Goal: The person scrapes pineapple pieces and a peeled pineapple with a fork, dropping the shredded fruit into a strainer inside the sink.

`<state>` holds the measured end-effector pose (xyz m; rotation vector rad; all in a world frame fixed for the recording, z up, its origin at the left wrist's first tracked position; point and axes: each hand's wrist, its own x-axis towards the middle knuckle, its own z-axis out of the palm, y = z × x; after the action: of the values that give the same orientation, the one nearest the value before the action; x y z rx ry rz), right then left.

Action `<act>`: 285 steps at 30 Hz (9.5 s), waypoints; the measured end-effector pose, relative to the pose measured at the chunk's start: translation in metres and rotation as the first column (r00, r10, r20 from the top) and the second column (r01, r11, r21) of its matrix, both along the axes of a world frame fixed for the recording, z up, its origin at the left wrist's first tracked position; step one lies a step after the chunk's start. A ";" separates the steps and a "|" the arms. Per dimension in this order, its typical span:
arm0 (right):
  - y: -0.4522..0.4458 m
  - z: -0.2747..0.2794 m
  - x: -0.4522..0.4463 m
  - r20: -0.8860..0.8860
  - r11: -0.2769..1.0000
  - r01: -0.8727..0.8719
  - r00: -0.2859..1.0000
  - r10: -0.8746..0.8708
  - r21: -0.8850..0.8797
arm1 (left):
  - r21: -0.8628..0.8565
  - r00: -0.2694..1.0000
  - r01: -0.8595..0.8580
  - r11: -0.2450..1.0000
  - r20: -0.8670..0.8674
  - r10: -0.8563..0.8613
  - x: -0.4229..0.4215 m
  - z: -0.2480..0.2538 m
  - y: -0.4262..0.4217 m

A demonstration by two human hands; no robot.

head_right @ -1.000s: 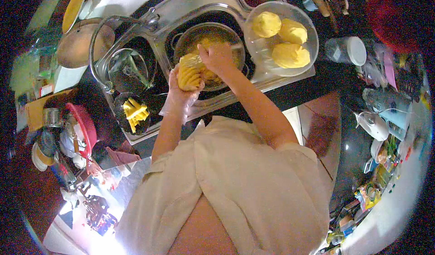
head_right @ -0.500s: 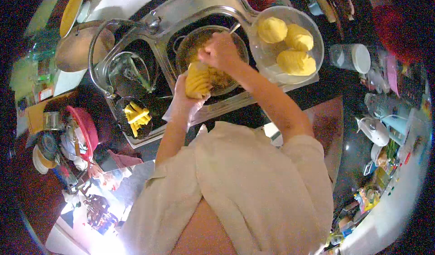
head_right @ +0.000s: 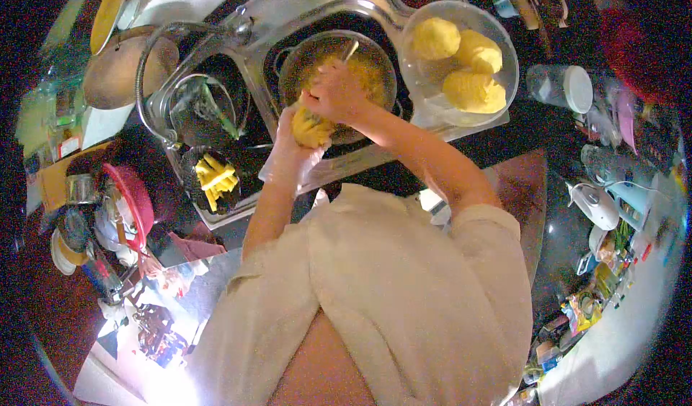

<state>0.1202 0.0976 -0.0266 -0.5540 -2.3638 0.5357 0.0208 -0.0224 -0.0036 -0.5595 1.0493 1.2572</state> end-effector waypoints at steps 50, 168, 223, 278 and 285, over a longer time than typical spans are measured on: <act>0.008 -0.013 -0.002 0.090 0.998 0.057 0.994 -0.057 0.002 | 0.034 0.993 0.051 0.998 -0.113 -0.047 -0.001 -0.004 -0.002; 0.030 0.001 0.020 0.249 0.988 0.155 0.957 -0.150 -0.002 | 0.079 0.999 -0.040 0.996 -0.013 0.041 0.015 0.031 0.014; 0.002 0.071 0.028 0.228 0.965 0.200 0.961 -0.159 -0.172 | 0.193 0.974 -0.198 0.961 0.145 0.171 0.006 0.031 0.008; 0.002 0.000 0.004 -0.068 0.983 0.156 0.984 -0.162 -0.097 | 0.115 0.346 0.537 0.836 -0.934 -0.094 0.027 0.023 -0.026; 0.024 0.004 0.009 0.101 0.991 0.122 0.988 -0.116 -0.061 | 0.299 0.924 0.106 0.948 -0.382 0.018 0.027 0.030 -0.029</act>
<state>0.1288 0.1213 -0.0222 -0.7630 -2.3926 0.5463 0.0475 -0.0518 0.0263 -0.0409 1.1404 1.4934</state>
